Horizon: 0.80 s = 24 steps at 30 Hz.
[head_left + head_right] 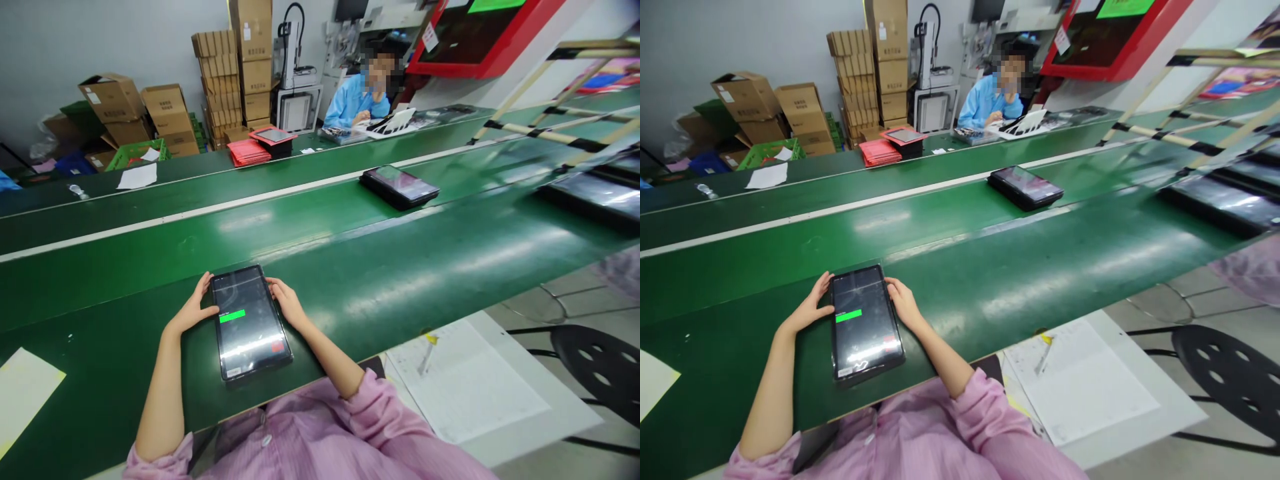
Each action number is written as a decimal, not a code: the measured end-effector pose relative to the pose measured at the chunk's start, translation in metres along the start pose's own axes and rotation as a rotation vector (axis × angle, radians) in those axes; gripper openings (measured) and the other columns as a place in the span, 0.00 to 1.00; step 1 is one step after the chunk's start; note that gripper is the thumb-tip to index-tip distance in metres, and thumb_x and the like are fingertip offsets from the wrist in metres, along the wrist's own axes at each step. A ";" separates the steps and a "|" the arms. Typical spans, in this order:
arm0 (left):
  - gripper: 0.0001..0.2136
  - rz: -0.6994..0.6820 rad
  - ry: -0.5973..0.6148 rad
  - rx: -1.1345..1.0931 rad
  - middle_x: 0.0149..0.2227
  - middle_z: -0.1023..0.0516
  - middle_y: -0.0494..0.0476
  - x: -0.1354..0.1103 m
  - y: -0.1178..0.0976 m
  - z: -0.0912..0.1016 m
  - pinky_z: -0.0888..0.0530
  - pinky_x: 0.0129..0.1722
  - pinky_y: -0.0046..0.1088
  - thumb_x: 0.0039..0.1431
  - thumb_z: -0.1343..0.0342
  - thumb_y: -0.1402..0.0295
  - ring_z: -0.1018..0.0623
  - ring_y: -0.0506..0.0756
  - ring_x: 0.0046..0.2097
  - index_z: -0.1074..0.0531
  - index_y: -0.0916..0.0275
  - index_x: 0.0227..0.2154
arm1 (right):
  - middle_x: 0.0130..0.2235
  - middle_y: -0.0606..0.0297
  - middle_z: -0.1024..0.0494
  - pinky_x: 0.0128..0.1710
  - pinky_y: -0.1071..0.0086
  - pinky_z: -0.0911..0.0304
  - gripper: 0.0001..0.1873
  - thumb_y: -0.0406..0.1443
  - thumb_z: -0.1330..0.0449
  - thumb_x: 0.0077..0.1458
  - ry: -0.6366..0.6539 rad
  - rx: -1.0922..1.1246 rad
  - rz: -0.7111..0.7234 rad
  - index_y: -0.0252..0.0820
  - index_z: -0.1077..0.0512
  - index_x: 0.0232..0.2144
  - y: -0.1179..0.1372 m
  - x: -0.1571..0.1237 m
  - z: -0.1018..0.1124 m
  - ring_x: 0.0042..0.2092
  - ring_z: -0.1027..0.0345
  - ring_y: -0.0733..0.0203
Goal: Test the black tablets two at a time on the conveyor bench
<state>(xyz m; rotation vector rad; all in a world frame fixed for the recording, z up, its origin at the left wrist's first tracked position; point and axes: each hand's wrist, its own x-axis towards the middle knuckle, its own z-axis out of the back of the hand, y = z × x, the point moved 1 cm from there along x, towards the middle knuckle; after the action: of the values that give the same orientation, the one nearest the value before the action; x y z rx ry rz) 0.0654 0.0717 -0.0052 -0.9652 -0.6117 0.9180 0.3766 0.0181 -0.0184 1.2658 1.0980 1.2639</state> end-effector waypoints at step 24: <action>0.62 0.021 0.126 0.092 0.74 0.63 0.62 -0.008 -0.020 0.005 0.55 0.70 0.52 0.40 0.27 0.50 0.57 0.69 0.73 0.63 0.49 0.71 | 0.31 0.60 0.22 0.34 0.68 0.32 0.32 0.61 0.38 0.51 0.017 0.513 -0.283 0.40 0.19 0.38 -0.003 0.011 0.004 0.33 0.30 0.61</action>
<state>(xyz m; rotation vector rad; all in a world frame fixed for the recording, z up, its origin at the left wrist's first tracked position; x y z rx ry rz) 0.0645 0.0618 0.0144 -0.9406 -0.4500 0.8895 0.3810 0.0295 -0.0204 1.4054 1.6173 0.8043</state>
